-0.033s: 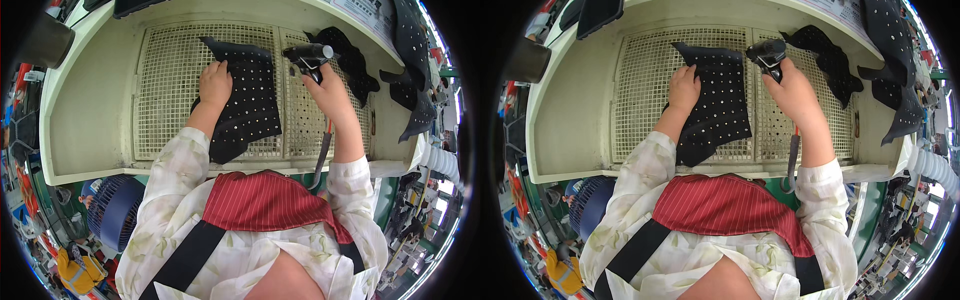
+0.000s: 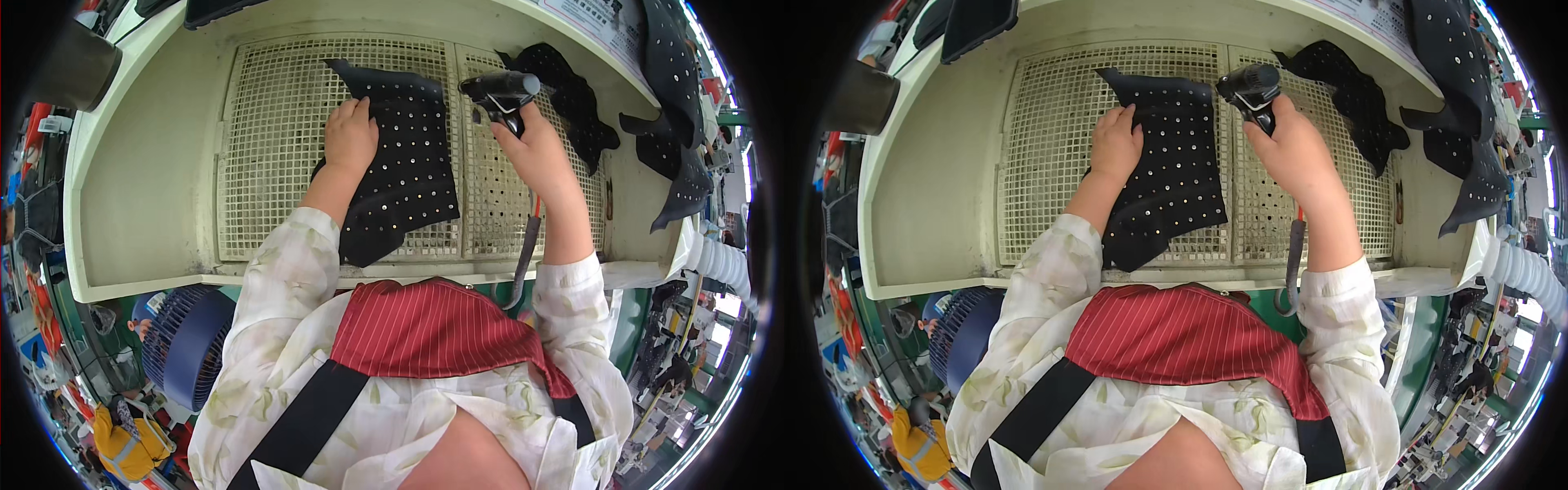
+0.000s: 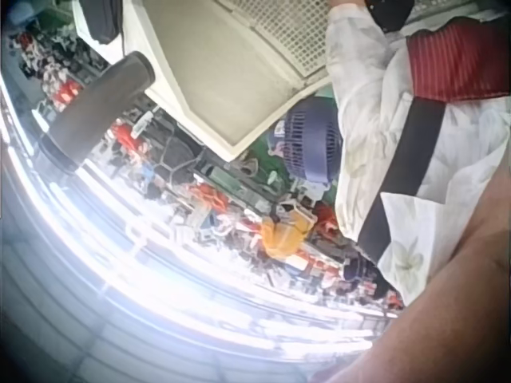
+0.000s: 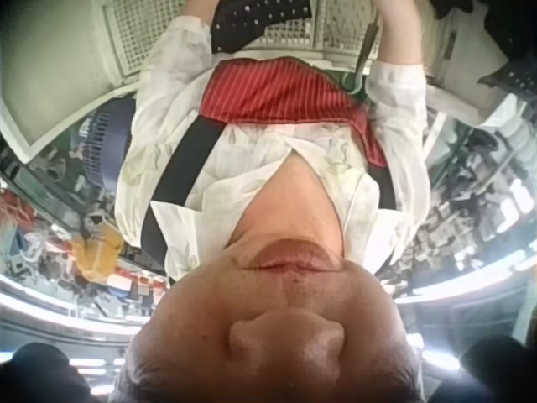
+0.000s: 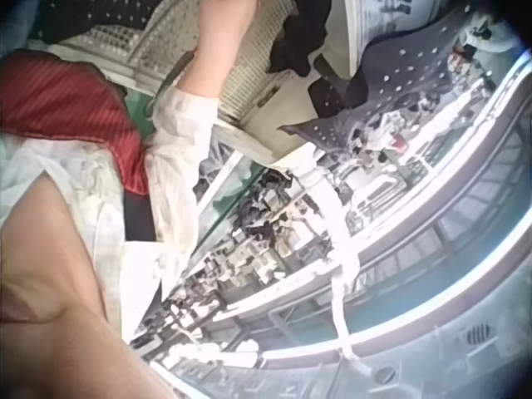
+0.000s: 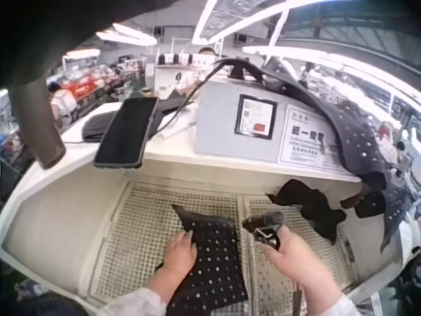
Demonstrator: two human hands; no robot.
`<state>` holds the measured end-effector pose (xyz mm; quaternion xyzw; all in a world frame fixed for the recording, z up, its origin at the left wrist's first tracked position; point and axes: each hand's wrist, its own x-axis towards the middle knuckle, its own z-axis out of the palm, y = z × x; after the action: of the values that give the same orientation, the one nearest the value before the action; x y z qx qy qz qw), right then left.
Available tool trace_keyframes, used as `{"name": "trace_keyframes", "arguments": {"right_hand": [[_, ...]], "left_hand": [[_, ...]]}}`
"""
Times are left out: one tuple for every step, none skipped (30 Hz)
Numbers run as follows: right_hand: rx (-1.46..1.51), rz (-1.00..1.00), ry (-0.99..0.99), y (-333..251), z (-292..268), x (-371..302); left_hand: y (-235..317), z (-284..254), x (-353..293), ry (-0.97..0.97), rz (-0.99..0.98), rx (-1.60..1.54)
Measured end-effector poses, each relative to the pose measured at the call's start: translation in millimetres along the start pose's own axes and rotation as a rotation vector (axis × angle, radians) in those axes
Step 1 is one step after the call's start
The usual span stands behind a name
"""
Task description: The person treats studded shoe upper panels with a pneumatic handheld tool over a ventilated grate workstation, then moves and organizes the panels onto a conveyor belt and into plastic bags.
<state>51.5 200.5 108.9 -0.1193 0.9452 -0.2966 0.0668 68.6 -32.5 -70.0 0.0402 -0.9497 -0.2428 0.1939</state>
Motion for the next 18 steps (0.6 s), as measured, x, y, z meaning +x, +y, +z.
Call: {"name": "trace_keyframes", "arguments": {"right_hand": [[-0.001, -0.024, 0.018, 1, 2, -2], [-0.003, -0.023, 0.016, 1, 1, -6], [-0.012, -0.026, 0.000, 1, 0, -12], [-0.021, -0.028, -0.013, 0, -2, -18], [-0.022, -0.021, -0.017, -3, -4, -24], [-0.057, 0.003, -0.048, -10, -8, -30], [-0.091, 0.031, -0.074, -13, -11, -36], [-0.092, 0.036, -0.076, -12, -12, -43], [-0.087, -0.001, -0.070, -12, -14, -48], [-0.083, -0.028, -0.063, -10, -14, -54], [-0.083, -0.021, -0.069, -9, -15, -58], [-0.077, -0.019, -0.087, -11, -17, -64], [-0.072, -0.017, -0.105, -11, -19, -69], [-0.069, -0.008, -0.116, -10, -19, -75], [-0.076, -0.006, -0.139, -10, -21, -79], [-0.083, -0.005, -0.161, -9, -23, -82], [-0.075, -0.067, -0.170, -9, -25, -87], [-0.073, -0.070, -0.183, -9, -26, -90]], "left_hand": [[0, -3, 0, 0.004, 0.004, -0.010], [1, -8, -1, 0.007, 0.006, -0.020], [5, -22, -2, -0.093, -0.041, -0.052], [9, -36, -5, -0.099, -0.041, -0.055], [13, -51, -11, -0.136, -0.036, -0.043], [16, -68, -18, -0.168, -0.037, -0.028], [19, -83, -25, -0.194, -0.052, -0.066], [18, -93, -36, -0.199, -0.052, -0.068], [15, -104, -48, -0.203, -0.047, -0.050], [13, -111, -60, -0.213, -0.038, -0.037], [12, -116, -70, -0.222, -0.041, -0.039], [11, -123, -82, -0.210, -0.085, -0.063], [10, -127, -93, -0.198, -0.131, -0.088], [11, -130, -104, -0.210, -0.138, -0.087], [12, -132, -112, -0.199, -0.169, -0.087], [13, -134, -120, -0.187, -0.201, -0.086], [15, -137, -128, -0.201, -0.217, -0.076], [19, -138, -133, -0.205, -0.230, -0.073]]}}
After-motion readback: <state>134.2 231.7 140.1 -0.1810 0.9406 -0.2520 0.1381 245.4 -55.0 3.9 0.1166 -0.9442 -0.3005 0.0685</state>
